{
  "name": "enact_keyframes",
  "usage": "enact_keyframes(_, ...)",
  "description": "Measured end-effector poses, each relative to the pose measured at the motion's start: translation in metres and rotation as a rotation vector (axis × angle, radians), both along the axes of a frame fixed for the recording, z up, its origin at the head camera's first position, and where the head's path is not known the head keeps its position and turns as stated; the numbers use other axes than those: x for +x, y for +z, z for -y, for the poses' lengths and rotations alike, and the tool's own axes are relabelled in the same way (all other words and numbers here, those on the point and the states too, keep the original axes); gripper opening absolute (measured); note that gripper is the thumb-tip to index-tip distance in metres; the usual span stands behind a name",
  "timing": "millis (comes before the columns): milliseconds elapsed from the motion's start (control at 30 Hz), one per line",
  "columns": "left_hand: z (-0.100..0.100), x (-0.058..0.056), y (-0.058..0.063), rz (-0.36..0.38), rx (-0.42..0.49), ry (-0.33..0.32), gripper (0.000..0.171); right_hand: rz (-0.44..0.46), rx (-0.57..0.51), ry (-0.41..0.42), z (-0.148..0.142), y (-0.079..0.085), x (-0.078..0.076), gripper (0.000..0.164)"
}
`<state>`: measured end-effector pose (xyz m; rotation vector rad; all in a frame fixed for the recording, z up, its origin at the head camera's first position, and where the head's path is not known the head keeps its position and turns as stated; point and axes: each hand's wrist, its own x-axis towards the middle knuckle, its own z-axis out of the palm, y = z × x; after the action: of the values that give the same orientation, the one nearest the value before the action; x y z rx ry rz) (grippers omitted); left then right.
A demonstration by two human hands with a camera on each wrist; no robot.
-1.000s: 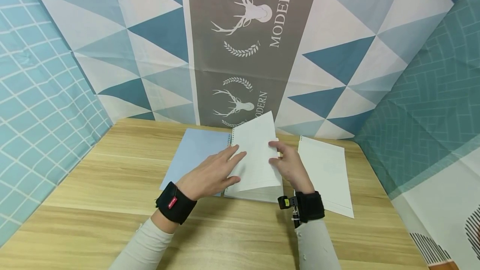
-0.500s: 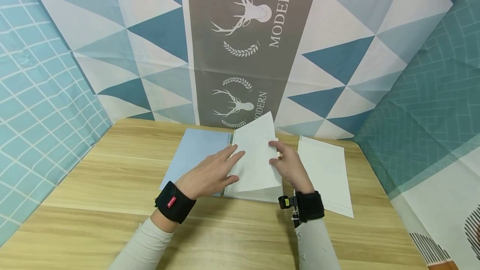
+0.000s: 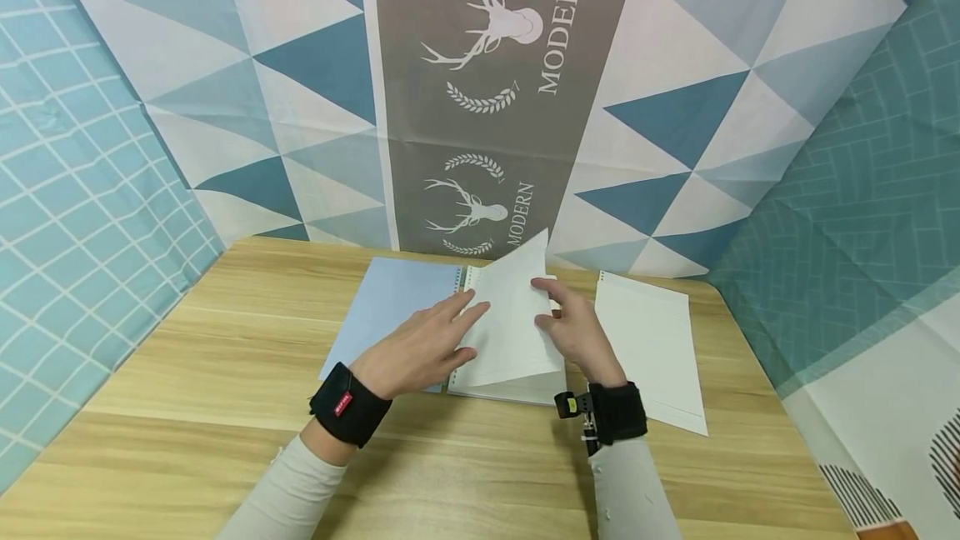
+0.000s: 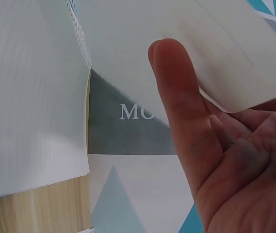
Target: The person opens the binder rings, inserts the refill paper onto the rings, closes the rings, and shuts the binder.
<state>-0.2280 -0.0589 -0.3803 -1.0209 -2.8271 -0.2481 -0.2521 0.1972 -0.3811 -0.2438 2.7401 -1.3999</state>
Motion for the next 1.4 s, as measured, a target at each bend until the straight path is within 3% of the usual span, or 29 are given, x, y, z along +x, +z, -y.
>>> enact_keyframes(400,0.0,0.0,0.003,0.015,-0.018,0.016,0.059,-0.01,0.042,0.003,-0.002,0.0,-0.001,0.055)
enact_keyframes(933,0.005,-0.001,0.003,-0.036,0.02,0.001,0.056,0.017,0.086,-0.006,-0.005,-0.006,-0.003,0.045)
enact_keyframes(1400,0.011,-0.003,0.005,0.02,0.067,0.022,0.056,0.009,0.075,-0.024,-0.003,-0.003,-0.003,0.046)
